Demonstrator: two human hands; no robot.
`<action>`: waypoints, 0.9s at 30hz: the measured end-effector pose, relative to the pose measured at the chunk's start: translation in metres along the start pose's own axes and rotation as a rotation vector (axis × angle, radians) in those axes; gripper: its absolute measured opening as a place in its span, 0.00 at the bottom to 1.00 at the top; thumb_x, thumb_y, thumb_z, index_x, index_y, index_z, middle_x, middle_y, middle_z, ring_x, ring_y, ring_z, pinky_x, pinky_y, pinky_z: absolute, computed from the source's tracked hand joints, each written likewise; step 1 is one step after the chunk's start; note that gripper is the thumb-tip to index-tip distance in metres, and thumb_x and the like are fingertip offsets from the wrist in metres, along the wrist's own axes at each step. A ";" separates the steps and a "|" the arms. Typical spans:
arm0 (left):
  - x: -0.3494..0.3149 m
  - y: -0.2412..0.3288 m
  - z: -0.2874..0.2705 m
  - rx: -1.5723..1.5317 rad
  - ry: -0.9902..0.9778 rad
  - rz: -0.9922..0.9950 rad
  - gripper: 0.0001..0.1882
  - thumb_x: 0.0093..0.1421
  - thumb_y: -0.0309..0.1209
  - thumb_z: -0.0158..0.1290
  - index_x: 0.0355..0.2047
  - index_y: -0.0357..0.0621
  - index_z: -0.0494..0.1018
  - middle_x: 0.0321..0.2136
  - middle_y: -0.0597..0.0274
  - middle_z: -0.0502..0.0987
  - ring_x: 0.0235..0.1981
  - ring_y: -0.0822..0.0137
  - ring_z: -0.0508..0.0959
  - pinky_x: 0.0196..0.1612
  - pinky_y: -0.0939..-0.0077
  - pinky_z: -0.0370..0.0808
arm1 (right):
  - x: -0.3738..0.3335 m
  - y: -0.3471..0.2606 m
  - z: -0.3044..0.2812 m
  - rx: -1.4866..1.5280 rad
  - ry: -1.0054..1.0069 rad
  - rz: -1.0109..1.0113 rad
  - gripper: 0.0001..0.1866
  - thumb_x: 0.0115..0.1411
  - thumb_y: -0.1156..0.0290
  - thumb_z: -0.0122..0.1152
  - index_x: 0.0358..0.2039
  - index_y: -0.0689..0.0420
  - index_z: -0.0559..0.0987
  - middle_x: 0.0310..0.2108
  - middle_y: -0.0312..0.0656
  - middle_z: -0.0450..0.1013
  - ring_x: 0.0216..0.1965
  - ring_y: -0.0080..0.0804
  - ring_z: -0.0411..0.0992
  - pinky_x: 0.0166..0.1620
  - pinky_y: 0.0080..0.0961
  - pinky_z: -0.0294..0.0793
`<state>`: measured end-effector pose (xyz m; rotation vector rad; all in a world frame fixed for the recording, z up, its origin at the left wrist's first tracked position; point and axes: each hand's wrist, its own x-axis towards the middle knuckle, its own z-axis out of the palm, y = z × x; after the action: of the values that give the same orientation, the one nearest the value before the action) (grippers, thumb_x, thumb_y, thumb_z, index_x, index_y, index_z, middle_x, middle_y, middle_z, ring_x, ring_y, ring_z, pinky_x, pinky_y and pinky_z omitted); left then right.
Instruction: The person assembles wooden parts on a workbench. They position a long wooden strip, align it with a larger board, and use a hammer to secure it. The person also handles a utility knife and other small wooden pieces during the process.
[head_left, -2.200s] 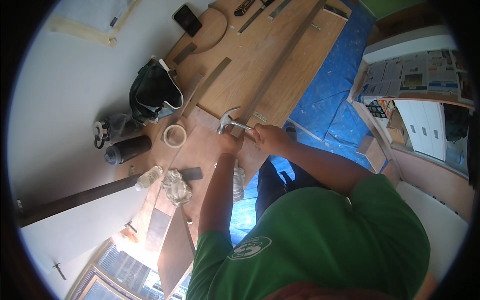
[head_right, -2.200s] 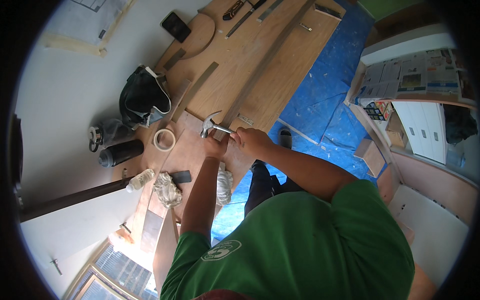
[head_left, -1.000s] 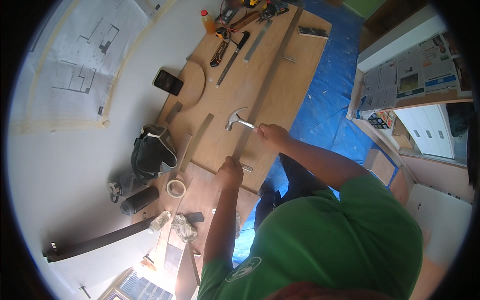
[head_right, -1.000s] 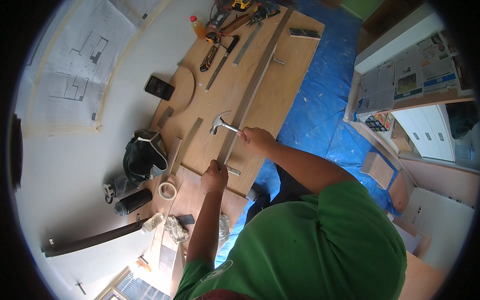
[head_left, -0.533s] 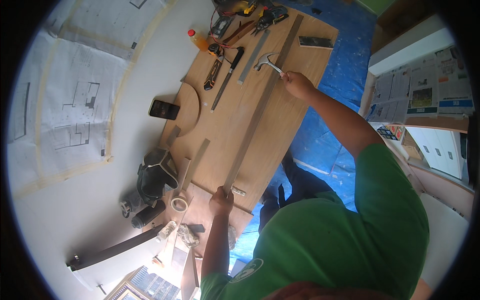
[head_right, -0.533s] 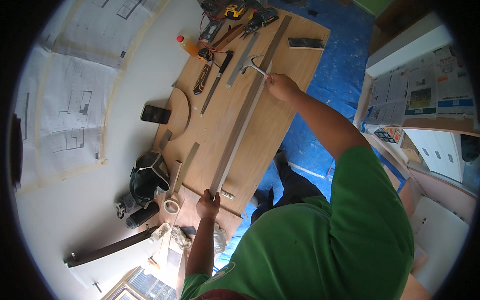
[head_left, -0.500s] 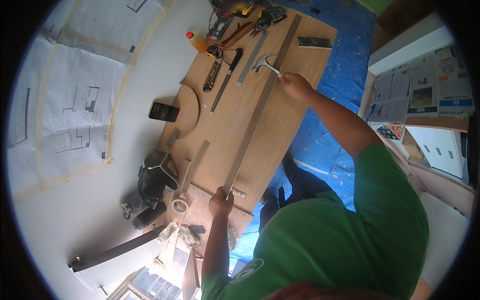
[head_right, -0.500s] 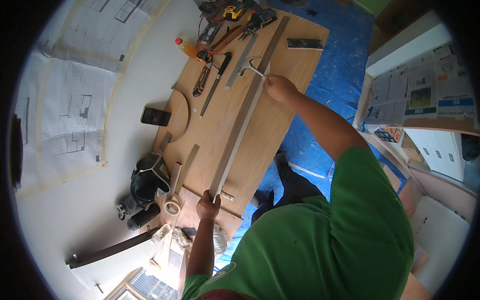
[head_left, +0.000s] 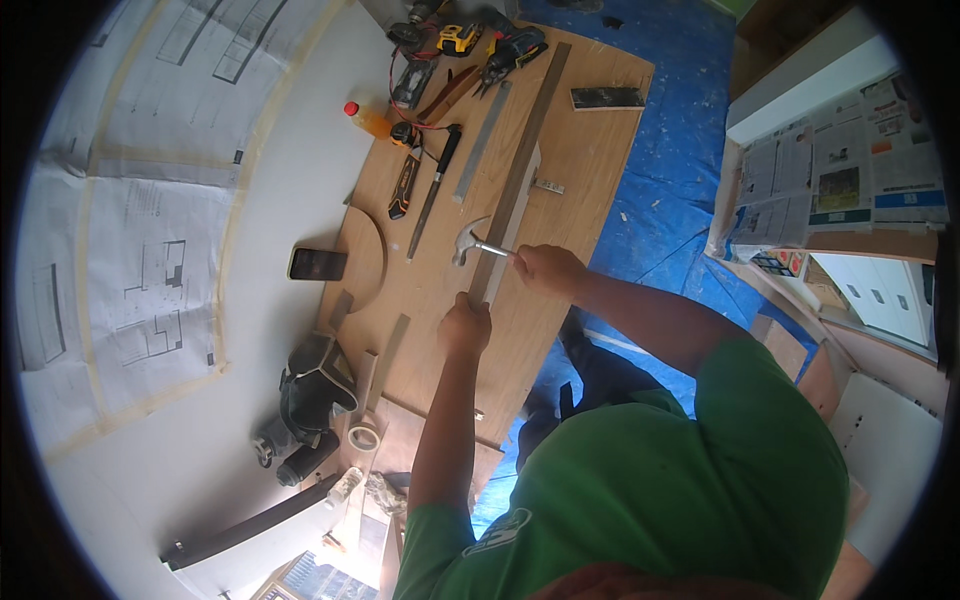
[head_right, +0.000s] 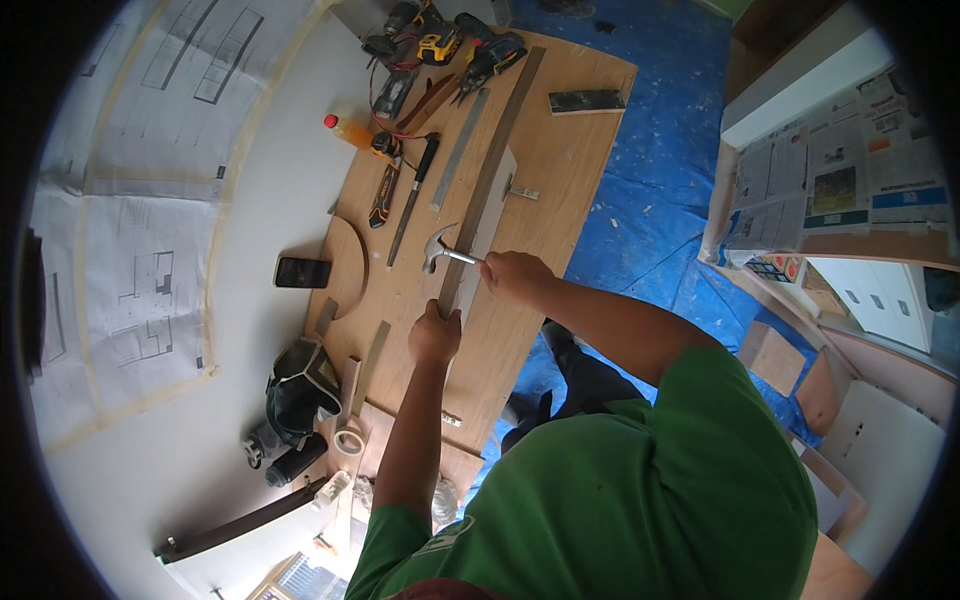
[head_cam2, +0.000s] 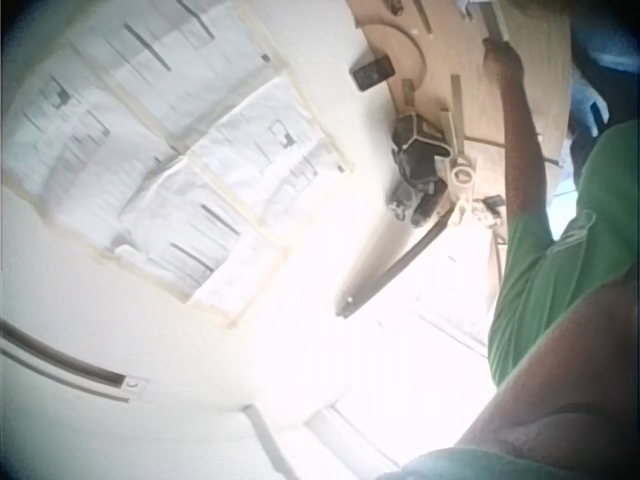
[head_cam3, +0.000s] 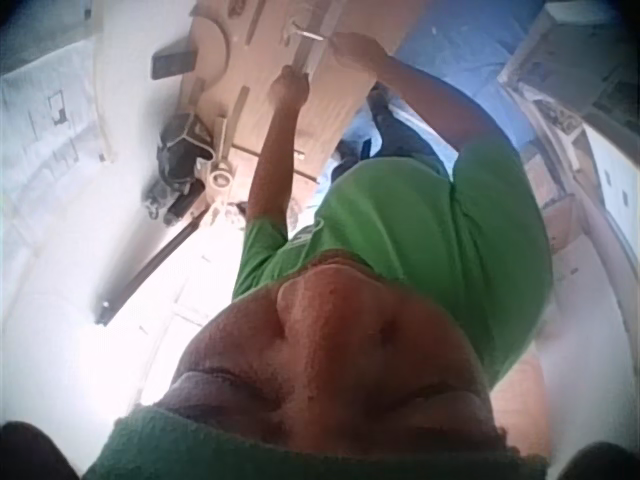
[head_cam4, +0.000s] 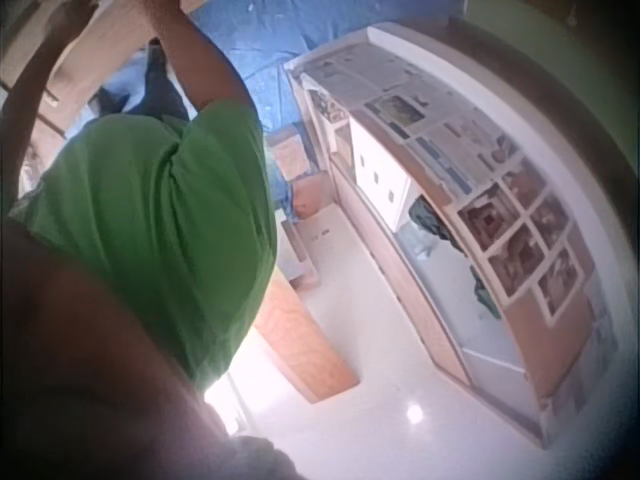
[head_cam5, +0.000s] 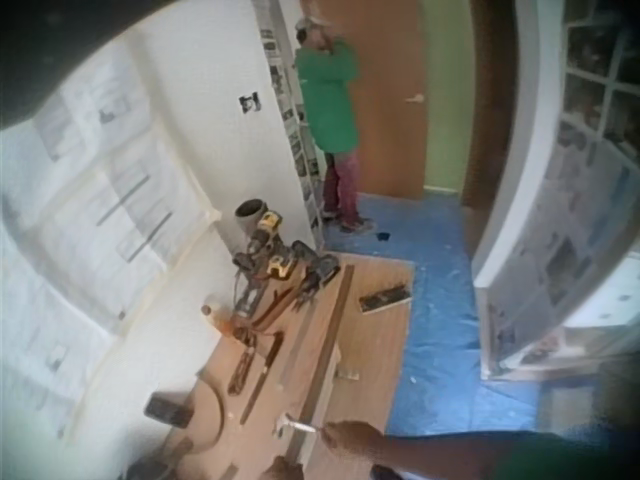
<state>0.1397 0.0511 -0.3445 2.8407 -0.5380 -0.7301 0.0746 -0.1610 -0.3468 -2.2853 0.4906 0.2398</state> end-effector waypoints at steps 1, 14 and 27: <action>0.000 -0.002 0.003 0.010 0.005 -0.007 0.20 0.61 0.46 0.59 0.42 0.42 0.72 0.32 0.44 0.83 0.35 0.40 0.83 0.39 0.46 0.80 | -0.006 -0.006 -0.003 -0.024 -0.036 -0.009 0.24 0.73 0.51 0.44 0.36 0.58 0.79 0.30 0.52 0.79 0.35 0.55 0.78 0.40 0.51 0.76; -0.004 0.007 0.001 0.042 -0.012 -0.026 0.17 0.64 0.46 0.54 0.39 0.46 0.71 0.31 0.45 0.83 0.34 0.41 0.84 0.37 0.45 0.80 | 0.100 0.059 -0.104 0.006 0.159 0.079 0.25 0.74 0.50 0.44 0.34 0.57 0.80 0.26 0.50 0.77 0.31 0.53 0.77 0.38 0.47 0.75; -0.004 0.007 0.006 0.005 0.027 -0.028 0.18 0.61 0.47 0.58 0.39 0.45 0.71 0.31 0.43 0.83 0.34 0.40 0.83 0.37 0.45 0.79 | 0.129 0.061 -0.130 -0.030 0.145 0.148 0.29 0.74 0.47 0.40 0.37 0.59 0.81 0.34 0.54 0.79 0.40 0.56 0.77 0.46 0.49 0.74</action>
<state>0.1313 0.0461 -0.3465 2.8637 -0.4976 -0.6949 0.1691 -0.3287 -0.3387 -2.3087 0.7367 0.1560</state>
